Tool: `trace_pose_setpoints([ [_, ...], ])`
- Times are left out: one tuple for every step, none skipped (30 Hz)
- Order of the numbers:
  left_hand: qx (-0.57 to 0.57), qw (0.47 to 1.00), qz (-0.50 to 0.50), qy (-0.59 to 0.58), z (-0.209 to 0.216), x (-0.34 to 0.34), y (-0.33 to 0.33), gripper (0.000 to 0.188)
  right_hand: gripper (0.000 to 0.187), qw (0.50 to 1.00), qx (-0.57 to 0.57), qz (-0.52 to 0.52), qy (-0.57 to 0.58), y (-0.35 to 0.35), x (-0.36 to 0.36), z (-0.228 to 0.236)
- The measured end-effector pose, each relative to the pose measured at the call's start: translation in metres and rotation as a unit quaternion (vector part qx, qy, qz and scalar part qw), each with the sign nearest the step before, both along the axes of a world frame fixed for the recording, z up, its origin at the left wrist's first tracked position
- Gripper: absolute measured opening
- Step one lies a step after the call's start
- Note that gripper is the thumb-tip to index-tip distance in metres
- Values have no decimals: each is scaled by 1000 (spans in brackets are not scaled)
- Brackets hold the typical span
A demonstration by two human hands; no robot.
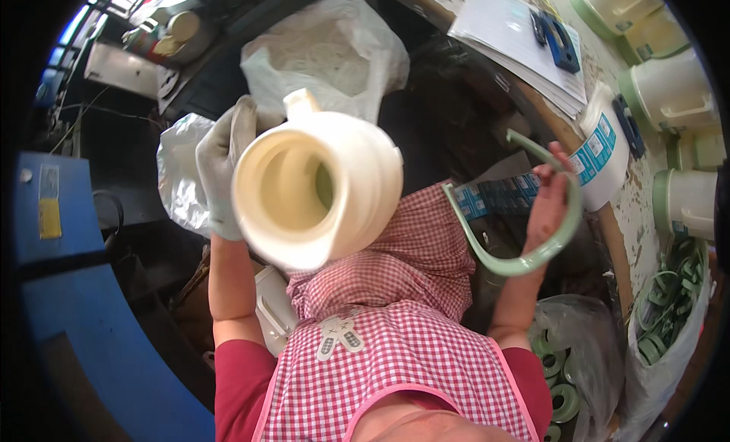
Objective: The person repeatedly assembles white plastic containers by inserting a small white cap, applying a blue label, and securing a green lid with a handle. The person handles the containers one at a time and places the finished units on the table.
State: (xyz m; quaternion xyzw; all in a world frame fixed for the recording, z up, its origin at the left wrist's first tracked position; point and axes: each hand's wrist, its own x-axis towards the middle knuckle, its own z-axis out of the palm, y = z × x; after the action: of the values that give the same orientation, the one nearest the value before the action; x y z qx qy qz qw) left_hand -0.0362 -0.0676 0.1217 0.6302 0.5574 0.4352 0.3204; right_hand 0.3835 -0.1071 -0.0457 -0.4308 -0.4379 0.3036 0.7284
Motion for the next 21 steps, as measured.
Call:
trace_pose_setpoints([
  [2, 999, -15, -29, 5, 3, 6, 56, 37, 989, 64, 132, 25, 10, -8, 38],
  [10, 998, -34, -54, 10, 6, 8, 57, 37, 956, 125, 260, 45, 23, -20, 74],
  [80, 990, -85, -73, 14, 11, 10, 75, 37, 926, 129, 351, 45, 37, -41, 109],
  [75, 960, -205, -174, 11, 11, 25, 70, 38, 908, 127, 398, 16, 52, -62, 140],
  [-7, 916, -306, -260, 17, 18, 37, 73, 39, 897, 123, 425, -13, 68, -82, 166],
  [-88, 855, -385, -337, 21, 18, 38, 77, 39, 881, 117, 458, -31, 88, -106, 187],
  [-84, 857, -383, -335, 27, 20, 39, 77, 40, 870, 112, 479, -34, 105, -125, 201],
  [-82, 855, -385, -336, 28, 23, 42, 77, 41, 858, 97, 504, 2, 121, -139, 208],
  [-82, 856, -385, -336, 27, 25, 45, 77, 42, 818, 99, 558, 91, 146, -142, 197],
  [-83, 858, -370, -345, 15, 11, 44, 73, 20, 853, -44, 498, 151, 126, -178, 222],
  [-94, 856, -359, -360, 17, 12, 41, 68, 28, 830, 24, 549, 93, 137, -180, 214],
  [-106, 859, -340, -369, 21, 11, 30, 64, 42, 793, 96, 600, 39, 147, -185, 202],
  [-73, 881, -296, -362, 23, 8, 23, 60, 44, 768, 83, 623, 120, 148, -193, 189],
  [-43, 899, -251, -357, 22, 4, 18, 56, 44, 799, 54, 583, 135, 135, -203, 188],
  [-46, 908, -161, -385, 22, 6, 11, 52, 46, 755, -39, 593, 276, 132, -201, 171],
  [-44, 926, -103, -360, 20, -1, 6, 50, 48, 688, -127, 585, 410, 129, -199, 148],
  [1, 947, -22, -321, 16, 0, -3, 49, 53, 735, -180, 476, 448, 110, -202, 135],
  [49, 956, 62, -282, 5, -2, -12, 47, 57, 741, -198, 483, 422, 87, -203, 148],
  [49, 949, 69, -304, -6, -6, -16, 47, 60, 761, -153, 505, 377, 73, -201, 156],
  [46, 943, 80, -320, -15, -12, -21, 46, 62, 773, -111, 527, 336, 63, -201, 160],
  [22, 926, 57, -374, -20, -16, -27, 46, 58, 895, -62, 409, 168, 56, -214, 160],
])
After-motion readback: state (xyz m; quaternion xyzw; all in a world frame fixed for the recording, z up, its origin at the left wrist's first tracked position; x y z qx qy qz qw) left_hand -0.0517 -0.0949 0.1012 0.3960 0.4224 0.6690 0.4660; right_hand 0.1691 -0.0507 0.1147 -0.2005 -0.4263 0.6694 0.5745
